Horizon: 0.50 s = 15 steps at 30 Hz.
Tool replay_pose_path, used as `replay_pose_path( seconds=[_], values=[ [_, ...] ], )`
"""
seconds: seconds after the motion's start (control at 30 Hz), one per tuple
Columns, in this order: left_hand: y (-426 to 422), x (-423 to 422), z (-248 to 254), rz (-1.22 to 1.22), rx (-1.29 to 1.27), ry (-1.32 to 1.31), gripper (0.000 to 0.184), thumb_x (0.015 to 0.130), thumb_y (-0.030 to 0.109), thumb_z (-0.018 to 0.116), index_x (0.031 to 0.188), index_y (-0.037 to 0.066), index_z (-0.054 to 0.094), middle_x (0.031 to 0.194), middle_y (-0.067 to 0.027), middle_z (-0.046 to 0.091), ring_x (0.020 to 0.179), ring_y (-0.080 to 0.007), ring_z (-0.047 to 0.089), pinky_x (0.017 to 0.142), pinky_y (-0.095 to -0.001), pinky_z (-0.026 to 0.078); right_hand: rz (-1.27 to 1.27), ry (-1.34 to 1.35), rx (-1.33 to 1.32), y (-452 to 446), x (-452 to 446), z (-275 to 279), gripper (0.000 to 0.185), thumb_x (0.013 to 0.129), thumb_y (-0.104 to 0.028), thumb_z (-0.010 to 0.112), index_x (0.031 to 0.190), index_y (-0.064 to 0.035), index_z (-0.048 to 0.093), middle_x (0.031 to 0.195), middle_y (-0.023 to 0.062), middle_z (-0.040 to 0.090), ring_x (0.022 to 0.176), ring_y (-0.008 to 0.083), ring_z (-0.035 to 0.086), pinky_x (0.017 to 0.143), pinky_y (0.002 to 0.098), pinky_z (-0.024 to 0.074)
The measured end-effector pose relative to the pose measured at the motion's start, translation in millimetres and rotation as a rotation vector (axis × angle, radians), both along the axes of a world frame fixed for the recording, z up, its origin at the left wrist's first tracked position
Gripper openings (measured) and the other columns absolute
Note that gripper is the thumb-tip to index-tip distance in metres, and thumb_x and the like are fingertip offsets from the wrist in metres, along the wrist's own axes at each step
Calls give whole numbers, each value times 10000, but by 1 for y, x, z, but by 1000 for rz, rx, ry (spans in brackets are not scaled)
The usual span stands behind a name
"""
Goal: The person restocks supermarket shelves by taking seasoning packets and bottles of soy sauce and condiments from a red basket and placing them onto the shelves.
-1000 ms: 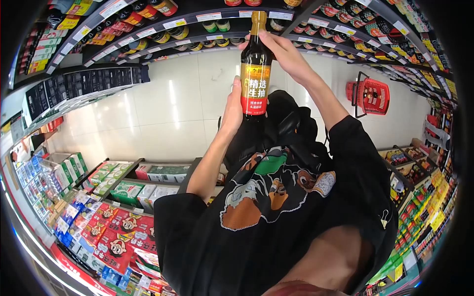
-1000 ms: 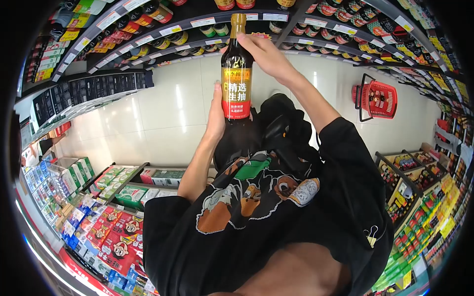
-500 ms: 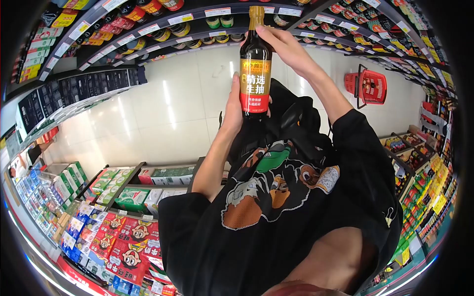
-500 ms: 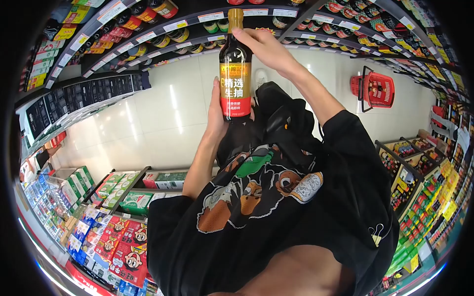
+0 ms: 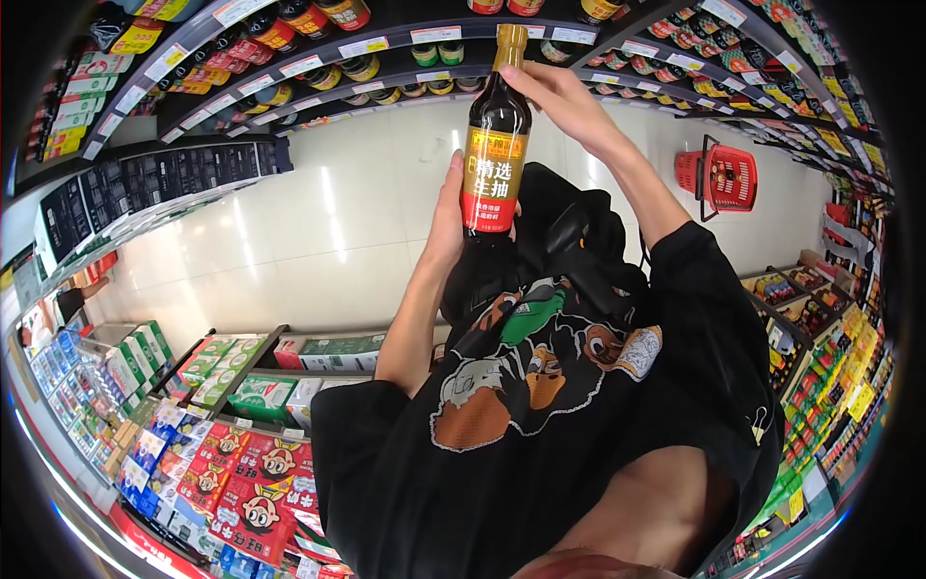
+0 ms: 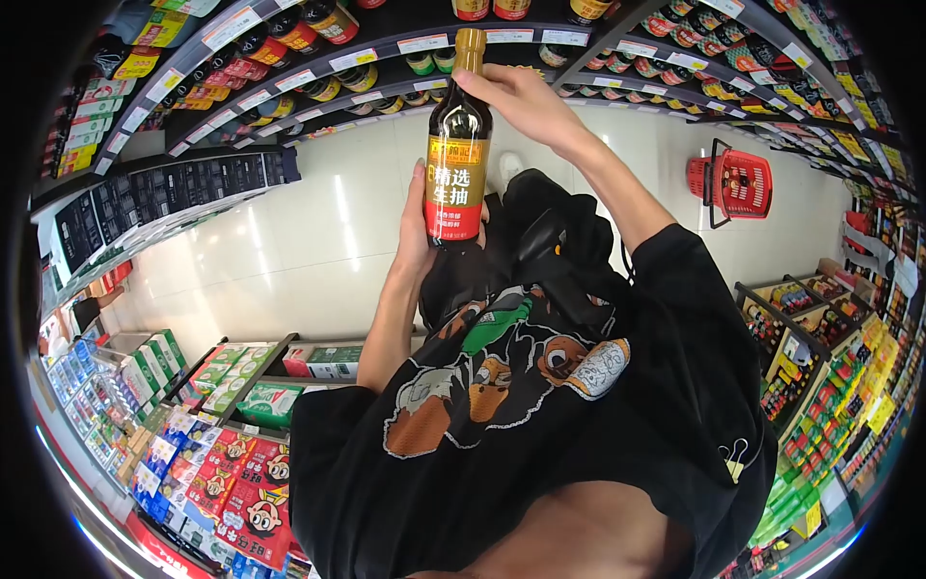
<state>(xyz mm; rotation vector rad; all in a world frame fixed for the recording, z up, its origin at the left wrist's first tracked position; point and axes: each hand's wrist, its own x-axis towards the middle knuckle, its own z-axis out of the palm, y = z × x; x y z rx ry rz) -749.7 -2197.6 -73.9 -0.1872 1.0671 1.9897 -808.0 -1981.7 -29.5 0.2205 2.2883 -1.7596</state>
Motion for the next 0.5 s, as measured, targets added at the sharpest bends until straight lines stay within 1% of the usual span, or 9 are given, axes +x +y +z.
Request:
replay_pose_path(
  seconds=[0.1,0.13,0.2,0.23,0.3,0.4,0.43,0.47,0.5],
  values=[
    [-6,-2,1,-17,-10,43,728,1073,570,172,1158,-25,582,798,-186,677,602,-262,669,558,-365,568,29,-34,-2,1,-4,4,644,962,-577,607,1249,-5,674,1035,87,720,949,113,617,876,293,466],
    [-6,-2,1,-9,-13,45,728,1073,570,172,1158,-25,582,798,-186,677,602,-262,669,558,-365,568,38,-32,-5,3,-5,5,644,962,-577,607,1249,-5,674,1035,87,720,949,113,617,876,293,466],
    [-7,-2,1,3,-36,51,720,1075,565,178,1180,-27,574,807,-188,681,620,-267,678,580,-372,580,110,-95,-31,6,-9,7,599,943,-581,632,1138,-20,710,951,58,734,711,77,583,654,248,450],
    [-8,-1,0,15,-42,53,720,1075,565,178,1180,-27,574,807,-188,681,620,-267,678,580,-372,580,122,-92,-36,5,-9,7,599,943,-581,632,1138,-20,710,951,58,734,711,77,583,654,248,450],
    [-10,0,-5,5,-1,103,663,1088,531,227,1197,-26,569,832,-170,701,648,-229,701,590,-344,595,115,-75,-71,3,-9,8,553,936,-567,649,1038,-29,723,810,16,707,515,47,474,482,220,347],
    [-11,7,-14,-8,-58,110,657,1090,525,239,1195,-32,571,853,-165,708,686,-224,708,603,-334,590,181,-77,-166,7,-9,16,544,938,-548,656,1008,-14,730,783,19,701,454,44,455,431,216,344],
    [-11,11,-23,11,-55,117,657,1090,525,239,1195,-32,571,853,-165,708,686,-224,708,603,-334,590,199,-65,-191,6,-8,26,516,954,-521,646,1011,-17,739,790,31,718,438,44,466,411,213,357],
    [-10,16,-32,26,-73,127,673,1085,534,218,1209,-30,565,879,-183,707,694,-247,707,611,-357,593,299,-92,-188,11,-8,21,412,1009,-401,599,1075,2,651,1045,97,760,412,45,494,383,178,361],
    [-8,18,-33,22,-93,127,690,1081,543,197,1224,-27,558,904,-201,706,702,-269,707,619,-381,596,300,-88,-205,11,-6,24,375,1008,-361,607,1071,7,649,1043,93,760,426,43,499,385,180,375]
  ],
)
